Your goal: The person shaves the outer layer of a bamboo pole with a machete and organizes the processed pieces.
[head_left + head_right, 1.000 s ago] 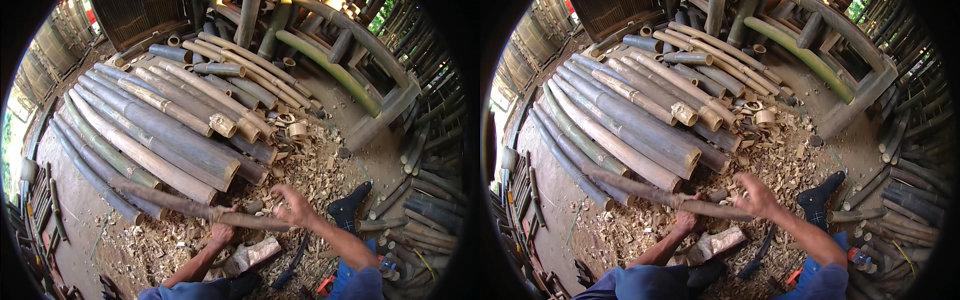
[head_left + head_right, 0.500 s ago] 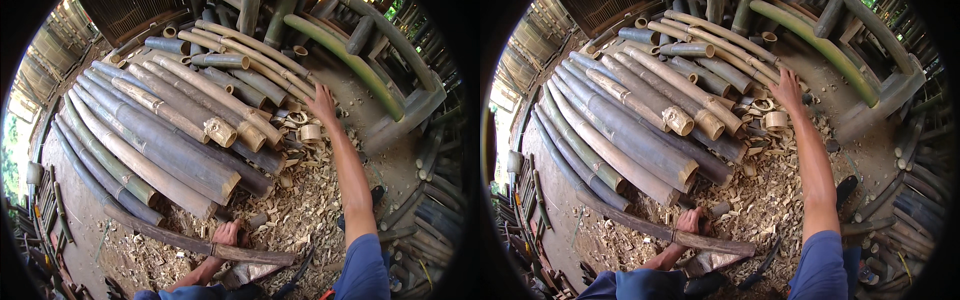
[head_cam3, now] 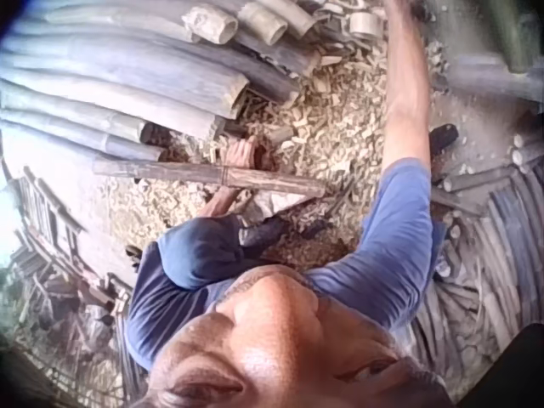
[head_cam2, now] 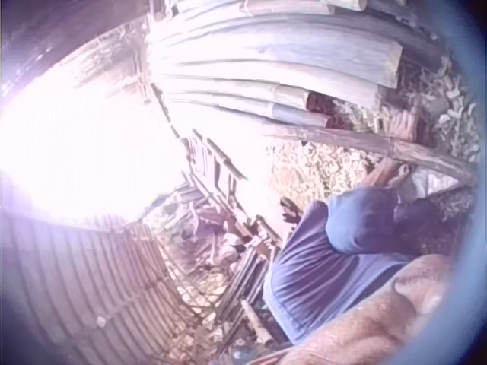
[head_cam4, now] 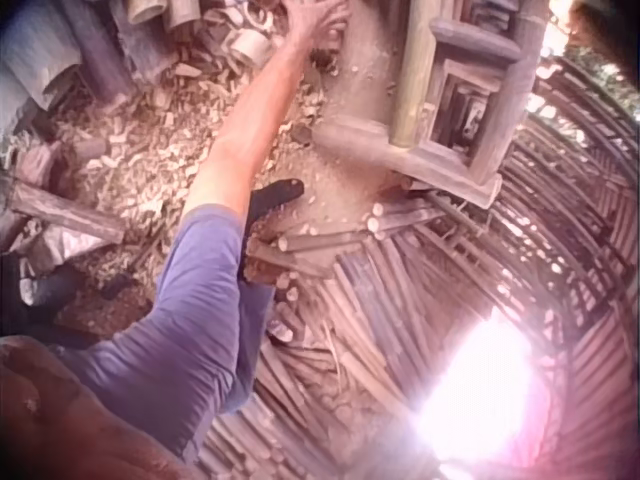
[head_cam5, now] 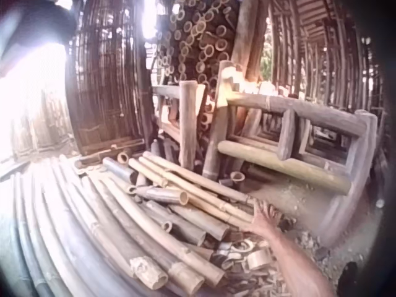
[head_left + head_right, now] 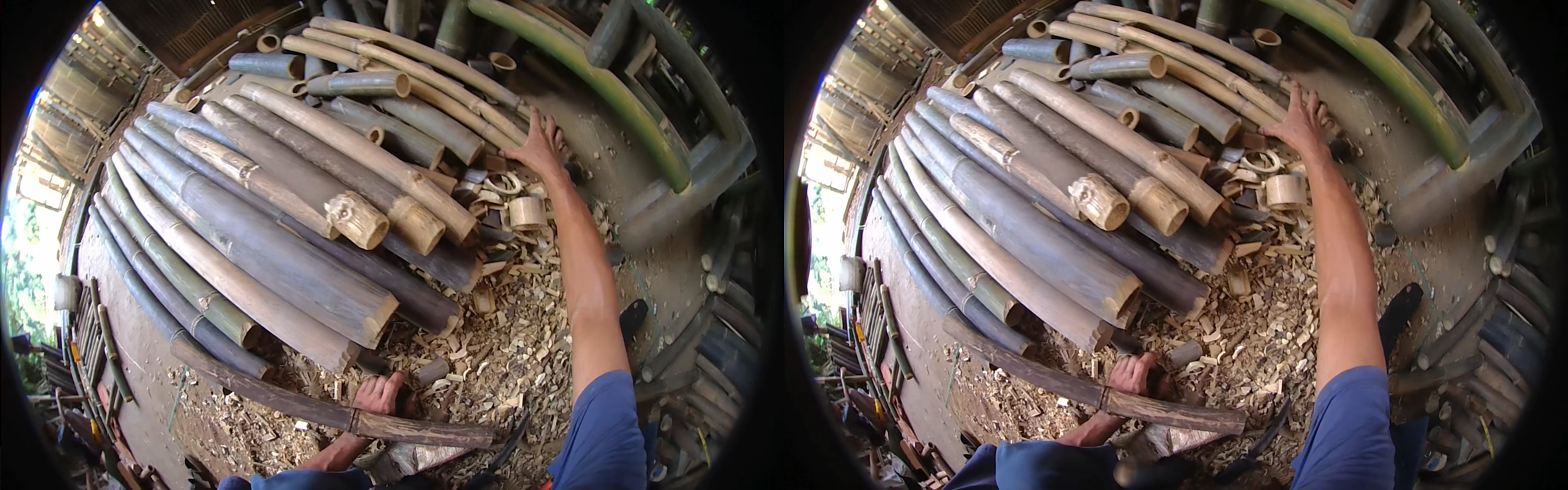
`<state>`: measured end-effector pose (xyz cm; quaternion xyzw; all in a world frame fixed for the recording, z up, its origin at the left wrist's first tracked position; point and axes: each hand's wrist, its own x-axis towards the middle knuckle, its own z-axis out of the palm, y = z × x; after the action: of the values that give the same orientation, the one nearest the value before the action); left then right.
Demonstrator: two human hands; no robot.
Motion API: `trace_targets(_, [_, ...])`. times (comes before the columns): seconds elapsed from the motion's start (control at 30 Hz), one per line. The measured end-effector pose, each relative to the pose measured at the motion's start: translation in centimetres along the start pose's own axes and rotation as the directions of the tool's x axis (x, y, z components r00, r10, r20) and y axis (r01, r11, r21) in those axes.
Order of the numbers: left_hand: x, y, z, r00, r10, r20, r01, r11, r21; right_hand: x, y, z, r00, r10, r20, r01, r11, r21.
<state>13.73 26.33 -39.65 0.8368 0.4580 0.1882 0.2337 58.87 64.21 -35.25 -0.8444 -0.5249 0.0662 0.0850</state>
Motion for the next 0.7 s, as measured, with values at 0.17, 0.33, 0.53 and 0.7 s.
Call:
trace_targets(0.17, [0.2, 0.5, -0.2, 1.0, -0.012, -0.005, 0.013, 0.999, 0.053, 2.3, 1.4, 0.2, 0.996, -0.017, 0.092, 0.019, 1.0, -0.017])
trace_targets(0.33, [0.3, 0.2, -0.5, 1.0, -0.01, -0.002, 0.01, 1.0, 0.025, 3.4, 1.0, -0.7, 0.99, 0.014, 0.144, -0.012, 1.0, -0.015])
trace_targets(0.53, [1.4, 1.2, -1.4, 1.0, 0.025, -0.009, -0.025, 0.999, -0.033, 4.8, 3.9, 0.1, 0.992, -0.039, 0.124, 0.032, 0.998, 0.056])
trace_targets(0.7, [0.5, 0.6, -1.8, 1.0, -0.007, 0.021, 0.008, 1.0, -0.026, 1.6, 0.2, -0.9, 0.982, -0.138, 0.126, 0.136, 0.99, 0.023])
